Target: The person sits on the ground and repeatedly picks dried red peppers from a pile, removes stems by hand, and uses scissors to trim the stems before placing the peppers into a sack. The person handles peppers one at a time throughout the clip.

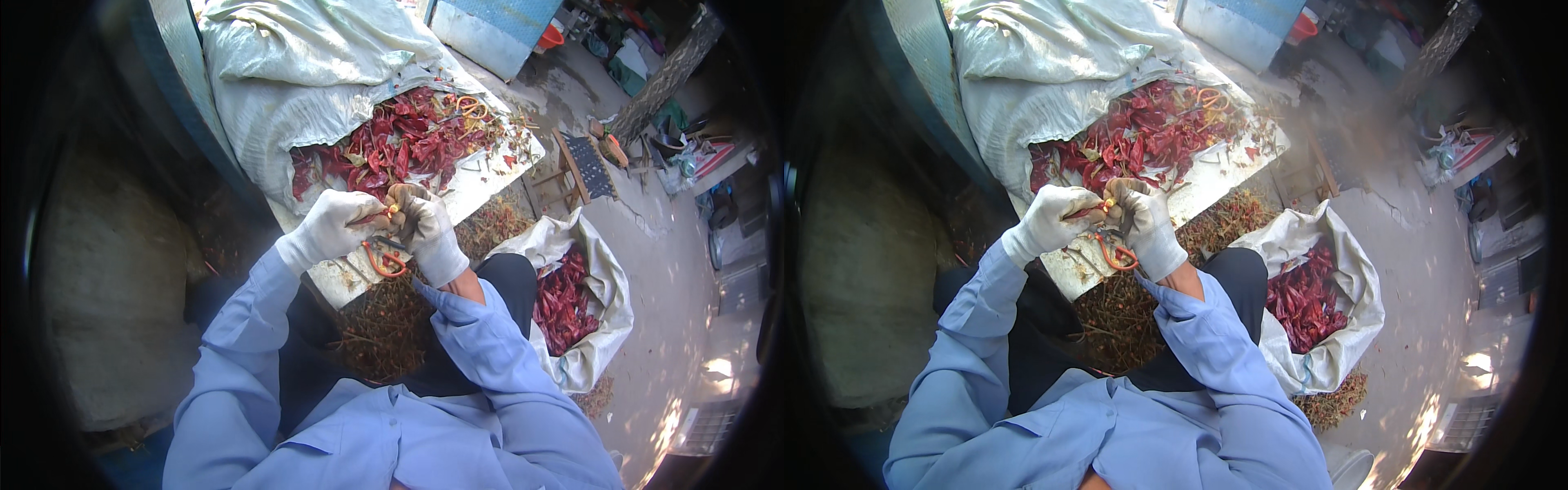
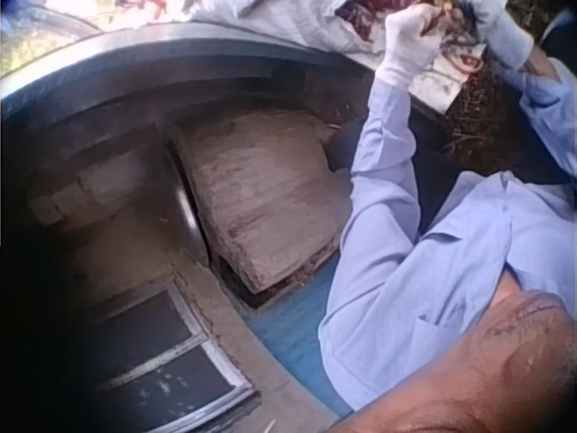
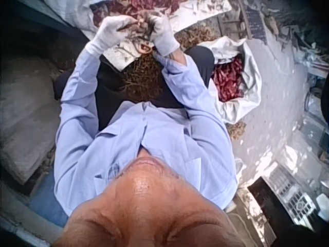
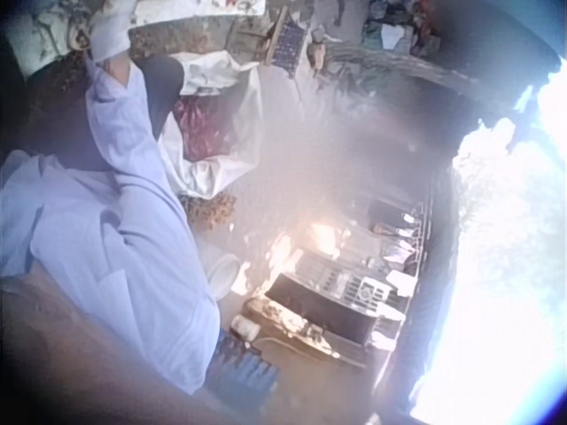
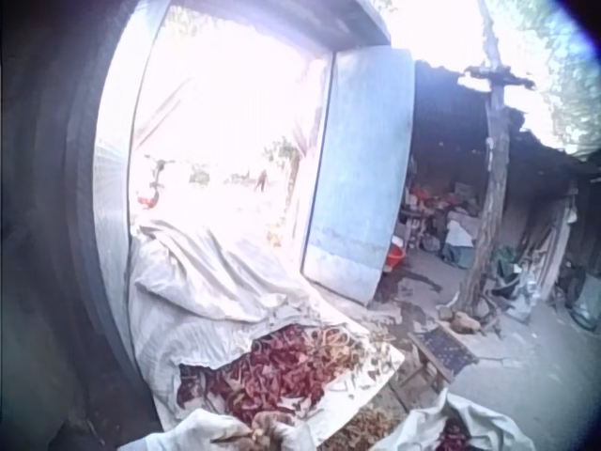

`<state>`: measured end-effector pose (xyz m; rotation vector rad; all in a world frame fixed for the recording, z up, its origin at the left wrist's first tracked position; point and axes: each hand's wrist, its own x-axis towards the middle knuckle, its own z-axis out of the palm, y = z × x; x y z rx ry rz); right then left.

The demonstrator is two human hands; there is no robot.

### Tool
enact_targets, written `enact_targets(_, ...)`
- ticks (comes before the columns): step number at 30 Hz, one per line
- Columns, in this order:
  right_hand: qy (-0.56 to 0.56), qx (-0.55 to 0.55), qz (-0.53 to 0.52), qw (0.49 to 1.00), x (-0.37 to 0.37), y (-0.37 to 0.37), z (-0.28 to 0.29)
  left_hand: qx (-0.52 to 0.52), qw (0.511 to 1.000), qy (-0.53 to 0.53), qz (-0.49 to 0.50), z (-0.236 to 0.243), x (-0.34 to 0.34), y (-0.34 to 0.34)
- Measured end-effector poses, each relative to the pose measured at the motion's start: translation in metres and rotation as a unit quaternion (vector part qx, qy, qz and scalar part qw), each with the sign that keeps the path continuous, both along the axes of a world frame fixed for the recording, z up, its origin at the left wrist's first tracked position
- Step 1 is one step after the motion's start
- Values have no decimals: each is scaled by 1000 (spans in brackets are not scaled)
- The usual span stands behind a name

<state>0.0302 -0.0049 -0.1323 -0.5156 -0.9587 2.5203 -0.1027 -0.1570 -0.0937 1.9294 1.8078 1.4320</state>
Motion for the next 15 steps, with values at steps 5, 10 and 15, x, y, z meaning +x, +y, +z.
enact_targets(5, -120, 206, -147, 960, 2, 46, -6, -133, 990, 38, -17, -10, -13, -11)
enact_targets(10, -332, 640, -18, 693, -6, 38, -38, -151, 987, -28, 36, -21, -27, -9)
enact_targets(15, -353, 787, 74, 501, -12, 15, -67, -176, 979, -50, 87, -24, -29, -8)
